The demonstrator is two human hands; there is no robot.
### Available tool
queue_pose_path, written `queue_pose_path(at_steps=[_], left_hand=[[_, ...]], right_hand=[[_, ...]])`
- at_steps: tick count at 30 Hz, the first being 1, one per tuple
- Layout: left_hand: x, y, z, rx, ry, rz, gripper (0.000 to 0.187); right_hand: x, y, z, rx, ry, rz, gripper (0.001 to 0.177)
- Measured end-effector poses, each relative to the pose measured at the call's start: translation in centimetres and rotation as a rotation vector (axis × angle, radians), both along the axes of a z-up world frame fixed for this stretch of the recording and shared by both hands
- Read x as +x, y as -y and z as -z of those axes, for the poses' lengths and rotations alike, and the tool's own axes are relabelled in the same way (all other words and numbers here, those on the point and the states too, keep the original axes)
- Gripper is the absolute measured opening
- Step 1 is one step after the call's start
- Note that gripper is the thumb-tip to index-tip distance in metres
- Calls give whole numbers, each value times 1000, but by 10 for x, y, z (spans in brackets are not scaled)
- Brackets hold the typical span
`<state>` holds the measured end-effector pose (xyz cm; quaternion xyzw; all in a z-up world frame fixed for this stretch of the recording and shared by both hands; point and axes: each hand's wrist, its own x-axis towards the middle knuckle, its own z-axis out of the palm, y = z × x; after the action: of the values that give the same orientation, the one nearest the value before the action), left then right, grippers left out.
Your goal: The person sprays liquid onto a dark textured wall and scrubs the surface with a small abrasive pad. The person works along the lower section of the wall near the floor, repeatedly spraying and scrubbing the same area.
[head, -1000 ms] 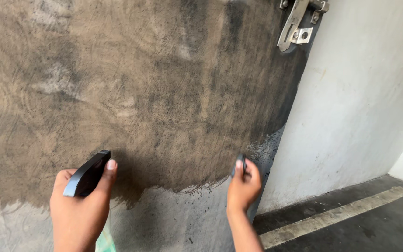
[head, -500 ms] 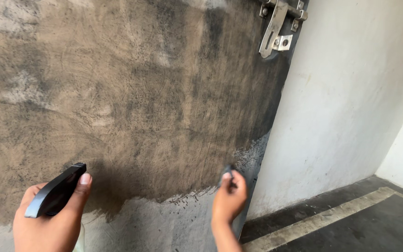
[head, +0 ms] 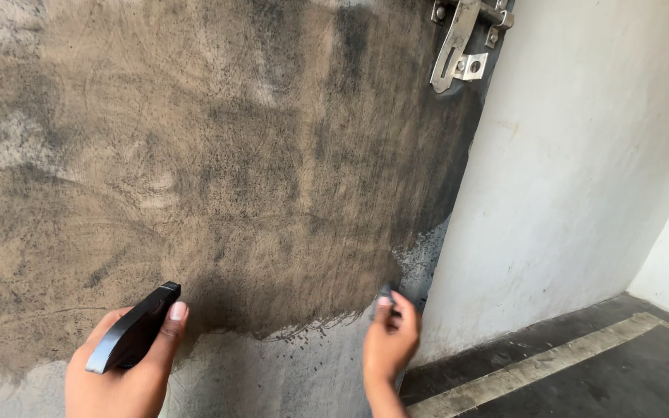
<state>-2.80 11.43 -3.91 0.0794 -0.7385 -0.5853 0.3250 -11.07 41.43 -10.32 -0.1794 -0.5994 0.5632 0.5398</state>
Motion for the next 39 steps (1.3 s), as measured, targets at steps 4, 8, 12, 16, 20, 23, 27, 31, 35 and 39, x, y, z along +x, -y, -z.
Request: queue_pose_path(at_steps=[4, 8, 12, 16, 20, 23, 27, 31, 35, 39], left_hand=[[-3, -5, 2, 25, -34, 0, 45], [-5, -10, 0, 41, -38, 11, 46], [-3, -10, -2, 57, 22, 33, 48], [-2, -10, -3, 26, -46, 35, 46], [-5, -15, 0, 65, -59, 19, 47], [-8, -16, 2, 61, -109, 38, 47], [-14, -15, 8, -27, -142, -40, 49], [-21, -11, 15, -78, -206, -22, 44], [-21, -12, 9, -54, -187, -1, 43], [-11, -13, 4, 57, -74, 21, 49]], right_hand=[[-11, -13, -24, 109, -110, -111, 26], [-14, -26, -32, -164, -211, -146, 24], [-3, -2, 0, 6, -55, -21, 23], [-10, -2, -7, 55, -135, -204, 25], [-15, -30, -17, -211, -142, -167, 24], [-12, -26, 6, -292, -56, -115, 25], [-27, -21, 19, -78, -219, -196, 28], [-47, -62, -4, -109, -277, -260, 29], [-41, -71, 8, -294, -209, -203, 27], [-28, -64, 18, -240, -105, -173, 25]])
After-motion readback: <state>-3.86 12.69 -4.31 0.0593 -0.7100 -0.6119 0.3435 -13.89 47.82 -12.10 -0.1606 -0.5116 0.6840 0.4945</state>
